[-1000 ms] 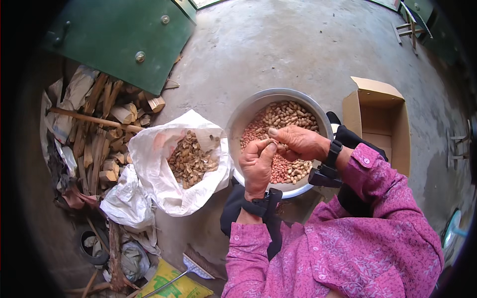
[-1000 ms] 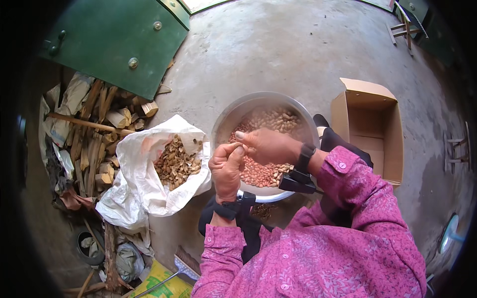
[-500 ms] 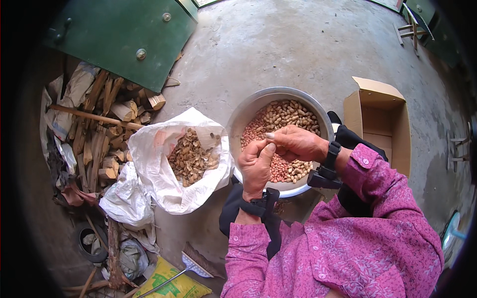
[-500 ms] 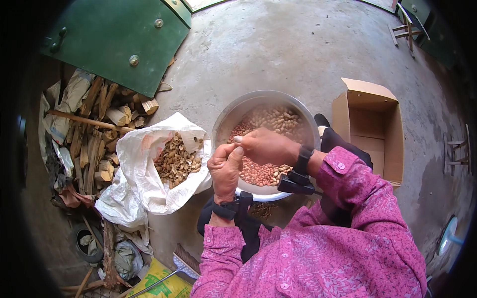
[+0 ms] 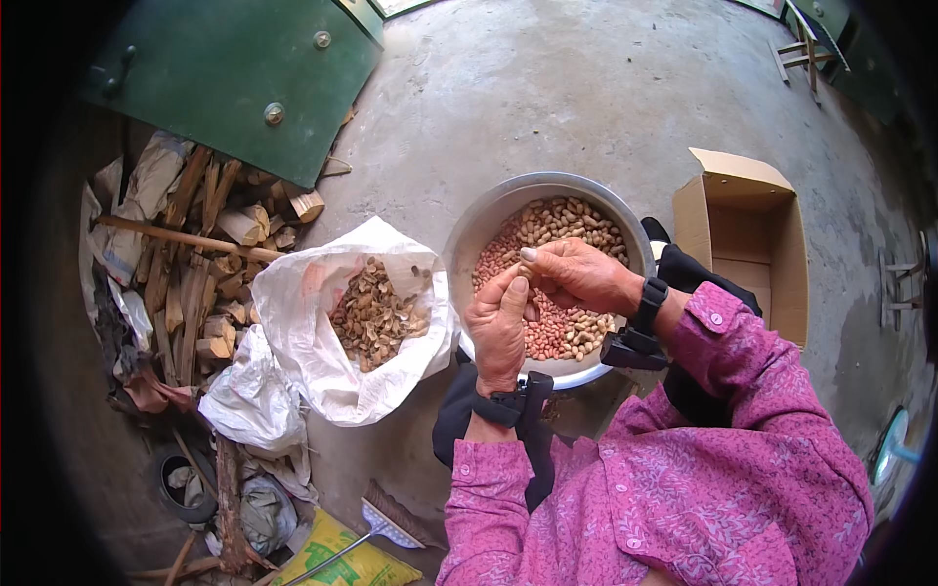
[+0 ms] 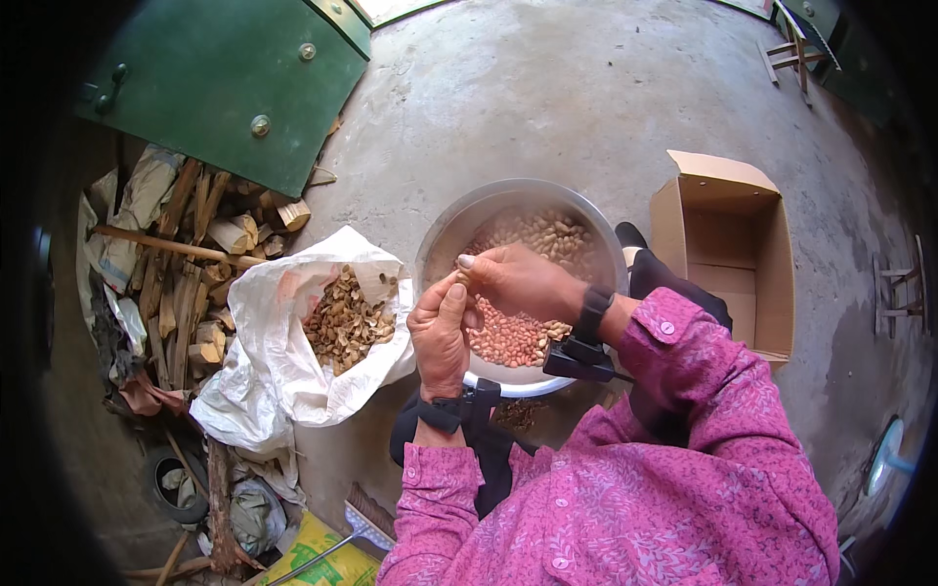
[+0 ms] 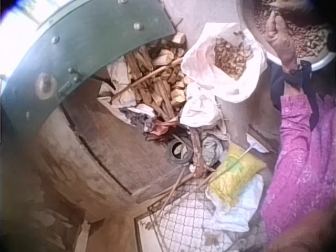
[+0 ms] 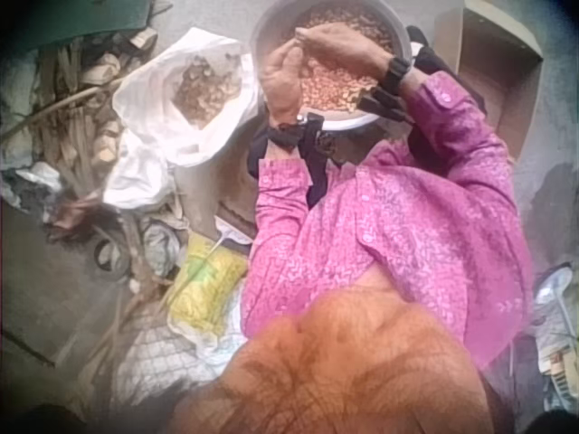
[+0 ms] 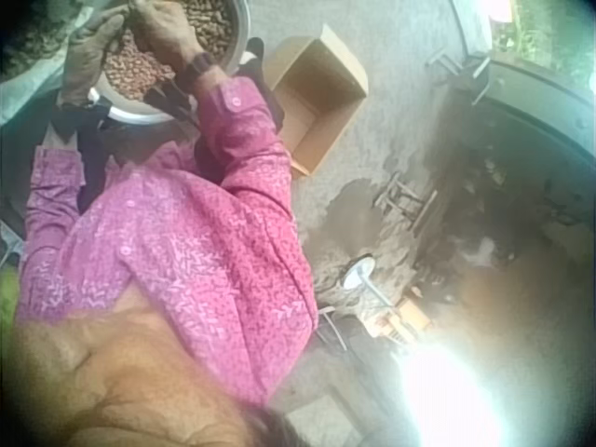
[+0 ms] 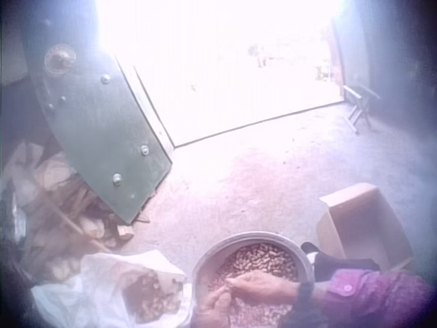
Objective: The person sits on the floor and shells peanuts by hand, separating the kernels from the shells. The shells are placed into a white sack, while the kernels are collected in a metal bowl.
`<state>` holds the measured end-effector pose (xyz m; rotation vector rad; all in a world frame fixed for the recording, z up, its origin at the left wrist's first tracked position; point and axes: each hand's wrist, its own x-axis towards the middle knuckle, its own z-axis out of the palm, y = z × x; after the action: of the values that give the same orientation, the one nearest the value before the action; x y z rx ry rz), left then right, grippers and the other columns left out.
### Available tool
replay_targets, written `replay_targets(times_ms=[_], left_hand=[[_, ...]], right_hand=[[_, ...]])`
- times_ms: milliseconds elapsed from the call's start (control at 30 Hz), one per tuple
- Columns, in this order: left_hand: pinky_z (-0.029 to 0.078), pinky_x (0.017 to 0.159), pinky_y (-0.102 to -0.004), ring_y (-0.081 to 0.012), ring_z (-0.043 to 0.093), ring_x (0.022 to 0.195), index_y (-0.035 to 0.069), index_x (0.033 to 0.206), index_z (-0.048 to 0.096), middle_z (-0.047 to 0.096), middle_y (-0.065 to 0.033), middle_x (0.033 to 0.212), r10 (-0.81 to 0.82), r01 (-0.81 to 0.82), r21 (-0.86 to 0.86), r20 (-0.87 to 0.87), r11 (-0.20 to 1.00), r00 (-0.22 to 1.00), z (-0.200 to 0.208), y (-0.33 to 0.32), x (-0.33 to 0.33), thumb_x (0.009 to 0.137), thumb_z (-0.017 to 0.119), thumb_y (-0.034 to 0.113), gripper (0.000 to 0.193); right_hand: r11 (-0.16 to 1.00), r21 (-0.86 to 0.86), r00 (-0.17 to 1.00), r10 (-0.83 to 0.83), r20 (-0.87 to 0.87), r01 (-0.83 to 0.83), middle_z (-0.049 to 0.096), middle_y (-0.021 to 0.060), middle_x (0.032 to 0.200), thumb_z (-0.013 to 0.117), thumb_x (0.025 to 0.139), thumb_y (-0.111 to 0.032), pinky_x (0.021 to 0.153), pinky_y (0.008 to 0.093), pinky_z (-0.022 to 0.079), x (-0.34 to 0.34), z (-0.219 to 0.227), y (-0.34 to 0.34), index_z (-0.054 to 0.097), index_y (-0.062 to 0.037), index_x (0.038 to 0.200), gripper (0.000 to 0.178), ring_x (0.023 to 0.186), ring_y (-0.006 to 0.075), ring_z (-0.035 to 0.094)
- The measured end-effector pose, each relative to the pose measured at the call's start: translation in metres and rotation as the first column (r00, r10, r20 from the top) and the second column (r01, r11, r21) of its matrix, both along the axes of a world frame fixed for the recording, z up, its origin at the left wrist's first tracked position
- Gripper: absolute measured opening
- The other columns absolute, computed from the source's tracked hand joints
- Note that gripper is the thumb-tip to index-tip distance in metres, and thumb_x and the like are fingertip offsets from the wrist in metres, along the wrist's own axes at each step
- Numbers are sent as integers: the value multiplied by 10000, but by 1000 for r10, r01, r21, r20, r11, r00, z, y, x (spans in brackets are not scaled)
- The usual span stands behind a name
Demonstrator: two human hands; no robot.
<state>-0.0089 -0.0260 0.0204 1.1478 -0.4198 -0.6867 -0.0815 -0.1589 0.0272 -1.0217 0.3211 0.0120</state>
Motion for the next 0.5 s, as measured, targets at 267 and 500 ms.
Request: replay_targets(times_ms=[267,500], left_hand=[[529,545,-252,-114,591,605,-36,989,565,621,-91,769,6,-7,-10,-55,1000,998,-3,3,5,858,523,36,155],[519,520,-240,-136,603,571,-14,943,539,629,-113,766,27,-27,31,-16,999,1000,0,4,6,846,540,40,111]], right_hand=[[830,-528,976,-83,199,178,625,72,723,563,856,-201,580,278,446,0,7,0,619,50,871,257,649,128,565],[672,-723,979,-18,203,163,629,164,725,586,811,-169,618,299,467,0,4,-2,636,24,862,205,659,186,608]])
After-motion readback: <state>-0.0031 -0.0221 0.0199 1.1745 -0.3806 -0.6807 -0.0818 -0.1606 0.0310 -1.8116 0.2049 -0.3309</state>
